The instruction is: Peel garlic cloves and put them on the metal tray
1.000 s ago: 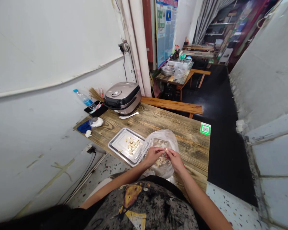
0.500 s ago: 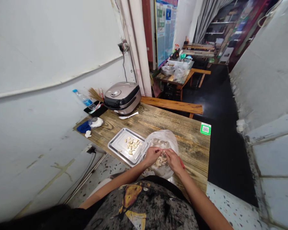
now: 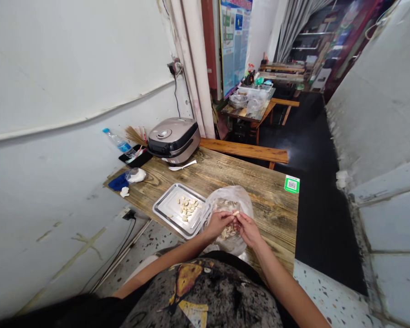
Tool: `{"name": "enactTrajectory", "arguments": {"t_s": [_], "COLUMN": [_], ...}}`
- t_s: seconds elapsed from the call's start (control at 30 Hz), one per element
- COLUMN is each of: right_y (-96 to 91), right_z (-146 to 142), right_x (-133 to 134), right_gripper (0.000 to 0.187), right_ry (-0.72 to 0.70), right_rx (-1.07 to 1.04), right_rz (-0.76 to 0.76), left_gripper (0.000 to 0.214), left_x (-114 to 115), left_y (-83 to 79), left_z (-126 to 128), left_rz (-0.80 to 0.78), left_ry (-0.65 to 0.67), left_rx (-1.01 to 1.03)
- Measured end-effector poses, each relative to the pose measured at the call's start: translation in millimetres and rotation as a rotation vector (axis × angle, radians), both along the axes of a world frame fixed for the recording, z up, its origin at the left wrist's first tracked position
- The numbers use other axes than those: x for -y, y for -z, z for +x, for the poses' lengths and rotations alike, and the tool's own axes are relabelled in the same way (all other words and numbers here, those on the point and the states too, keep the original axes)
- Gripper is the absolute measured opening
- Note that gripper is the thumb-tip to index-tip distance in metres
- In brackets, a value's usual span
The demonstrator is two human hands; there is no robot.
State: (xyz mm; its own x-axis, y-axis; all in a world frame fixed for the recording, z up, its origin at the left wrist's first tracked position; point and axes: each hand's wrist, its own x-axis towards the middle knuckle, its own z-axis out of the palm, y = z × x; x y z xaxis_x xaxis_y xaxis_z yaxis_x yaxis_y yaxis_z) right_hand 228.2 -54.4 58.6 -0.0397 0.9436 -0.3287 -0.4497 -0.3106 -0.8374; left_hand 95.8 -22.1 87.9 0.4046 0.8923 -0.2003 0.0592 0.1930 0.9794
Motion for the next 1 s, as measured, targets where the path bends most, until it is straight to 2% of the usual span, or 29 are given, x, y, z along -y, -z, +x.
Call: {"name": "enactTrajectory", "arguments": {"t_s": [0.17, 0.33, 0.5, 0.6, 0.7, 0.8, 0.87, 1.0], "right_y": [-8.0, -10.9, -5.4, -7.5, -12.1, -16.8, -20.1, -24.8], "right_z": [2, 6, 9, 10, 9, 7, 5, 5], "right_x": [2, 0, 0, 1, 3, 5, 6, 7], "right_gripper": [0.038, 0.037, 0.035, 0.033, 0.031, 0.03, 0.029, 0.027], "right_ry": [-0.035, -0.042, 0.017, 0.048, 0.029, -0.003, 0.0, 0.004], "right_rx": [0.046, 0.108, 0.336, 0.539, 0.69, 0.794, 0.838, 0.899], "right_rz": [0.011, 0.056, 0.139, 0.21, 0.308, 0.387, 0.419, 0.478], "left_gripper": [0.032, 0.034, 0.037, 0.036, 0.031, 0.019, 0.018, 0.018], "left_x": [1, 2, 3, 2, 0, 0, 0, 0], "left_y": [2.3, 2.8, 4.6, 7.5, 6.7, 2.3, 0.0, 0.1], "left_z": [-2, -3, -2, -2, -4, -7, -8, -9], "left_rz": [-0.023, -0.157, -0.165, -0.07, 0.168, 0.395, 0.453, 0.471], "left_ry": [-0.003, -0.018, -0.041, -0.102, -0.197, -0.163, -0.13, -0.094], "left_rx": [0.066, 0.175, 0.173, 0.066, -0.086, -0.14, -0.141, -0.145]}}
